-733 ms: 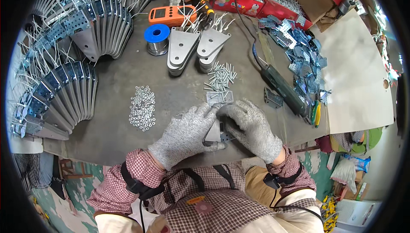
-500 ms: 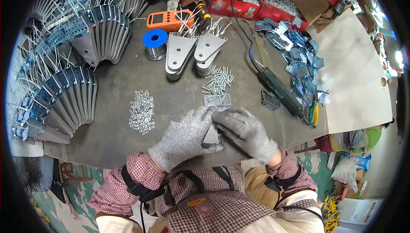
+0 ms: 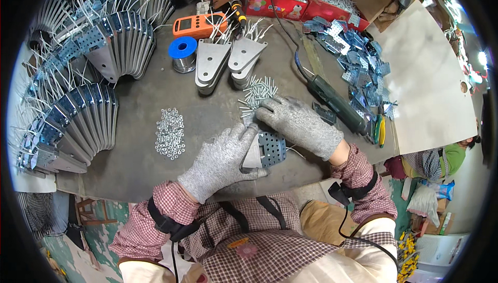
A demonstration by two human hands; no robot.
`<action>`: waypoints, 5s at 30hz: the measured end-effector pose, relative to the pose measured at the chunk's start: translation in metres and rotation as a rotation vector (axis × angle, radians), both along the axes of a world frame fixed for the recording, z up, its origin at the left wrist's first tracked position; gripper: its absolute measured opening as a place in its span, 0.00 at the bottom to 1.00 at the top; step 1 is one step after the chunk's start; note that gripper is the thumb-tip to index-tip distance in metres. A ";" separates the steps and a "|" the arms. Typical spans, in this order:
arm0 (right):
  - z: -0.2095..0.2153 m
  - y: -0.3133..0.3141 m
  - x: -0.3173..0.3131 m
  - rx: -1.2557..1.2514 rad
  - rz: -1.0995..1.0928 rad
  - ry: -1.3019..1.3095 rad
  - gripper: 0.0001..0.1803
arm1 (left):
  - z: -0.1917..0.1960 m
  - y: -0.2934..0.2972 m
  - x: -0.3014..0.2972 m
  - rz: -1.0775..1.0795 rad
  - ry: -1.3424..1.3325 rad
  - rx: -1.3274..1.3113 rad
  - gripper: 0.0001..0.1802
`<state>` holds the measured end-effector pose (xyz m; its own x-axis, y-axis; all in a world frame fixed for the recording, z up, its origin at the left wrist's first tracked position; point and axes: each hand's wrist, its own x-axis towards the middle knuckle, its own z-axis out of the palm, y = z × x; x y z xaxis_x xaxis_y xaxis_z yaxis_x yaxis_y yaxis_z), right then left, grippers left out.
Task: Assembling metal brackets with plastic pins and components using a powered screwdriver.
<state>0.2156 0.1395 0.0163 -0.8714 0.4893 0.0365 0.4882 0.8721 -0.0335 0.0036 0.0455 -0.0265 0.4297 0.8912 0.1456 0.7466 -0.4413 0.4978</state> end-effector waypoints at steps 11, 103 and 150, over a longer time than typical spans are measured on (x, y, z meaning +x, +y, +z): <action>0.016 -0.041 0.017 -0.209 -0.264 0.406 0.15 | 0.009 -0.001 -0.001 -0.070 0.020 -0.025 0.49; -0.014 -0.060 0.023 -1.400 -0.117 2.295 0.29 | -0.005 -0.074 -0.002 0.233 -0.125 0.127 0.47; -0.049 -0.055 0.004 -1.597 -0.091 2.670 0.21 | 0.037 0.004 -0.060 0.096 0.782 0.238 0.11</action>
<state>0.2201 0.0842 -0.0329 -0.0160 0.9972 -0.0725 -0.9996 -0.0175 -0.0210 -0.0564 0.0494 0.0108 0.4087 0.9123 0.0254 0.8787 -0.3858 -0.2811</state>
